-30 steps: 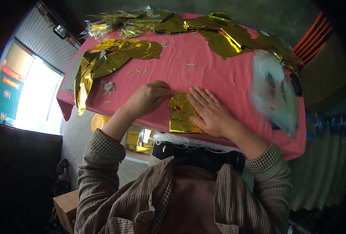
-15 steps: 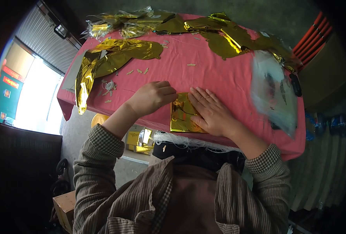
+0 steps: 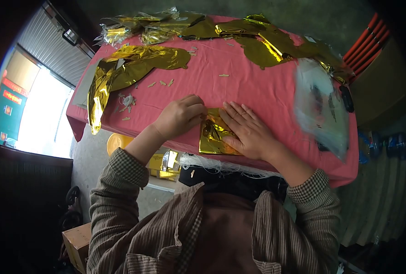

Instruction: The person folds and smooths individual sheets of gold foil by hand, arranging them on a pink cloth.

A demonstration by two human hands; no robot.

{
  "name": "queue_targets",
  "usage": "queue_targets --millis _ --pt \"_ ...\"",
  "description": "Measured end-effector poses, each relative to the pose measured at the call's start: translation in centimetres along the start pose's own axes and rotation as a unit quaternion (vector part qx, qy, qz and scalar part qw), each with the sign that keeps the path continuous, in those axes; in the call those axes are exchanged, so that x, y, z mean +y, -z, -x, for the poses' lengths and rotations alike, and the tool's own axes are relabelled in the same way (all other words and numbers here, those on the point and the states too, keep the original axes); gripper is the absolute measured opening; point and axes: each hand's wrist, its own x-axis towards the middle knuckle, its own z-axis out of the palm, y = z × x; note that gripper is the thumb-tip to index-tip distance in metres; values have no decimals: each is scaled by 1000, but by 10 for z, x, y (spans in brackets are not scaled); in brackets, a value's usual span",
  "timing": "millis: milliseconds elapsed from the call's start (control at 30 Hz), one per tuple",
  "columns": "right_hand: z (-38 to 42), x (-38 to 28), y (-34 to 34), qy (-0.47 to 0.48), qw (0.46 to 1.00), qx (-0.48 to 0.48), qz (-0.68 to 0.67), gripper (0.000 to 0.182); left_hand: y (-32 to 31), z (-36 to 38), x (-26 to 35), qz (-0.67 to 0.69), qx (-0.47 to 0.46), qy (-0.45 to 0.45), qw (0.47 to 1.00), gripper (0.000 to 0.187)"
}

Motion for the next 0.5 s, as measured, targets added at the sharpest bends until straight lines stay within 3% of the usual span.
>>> queue_targets --millis 333,500 --pt "0 0 1 0 1000 0 1 66 15 9 6 103 -40 69 992 16" --pt "0 1 -1 2 1000 2 1 66 16 5 3 76 -51 17 996 14"
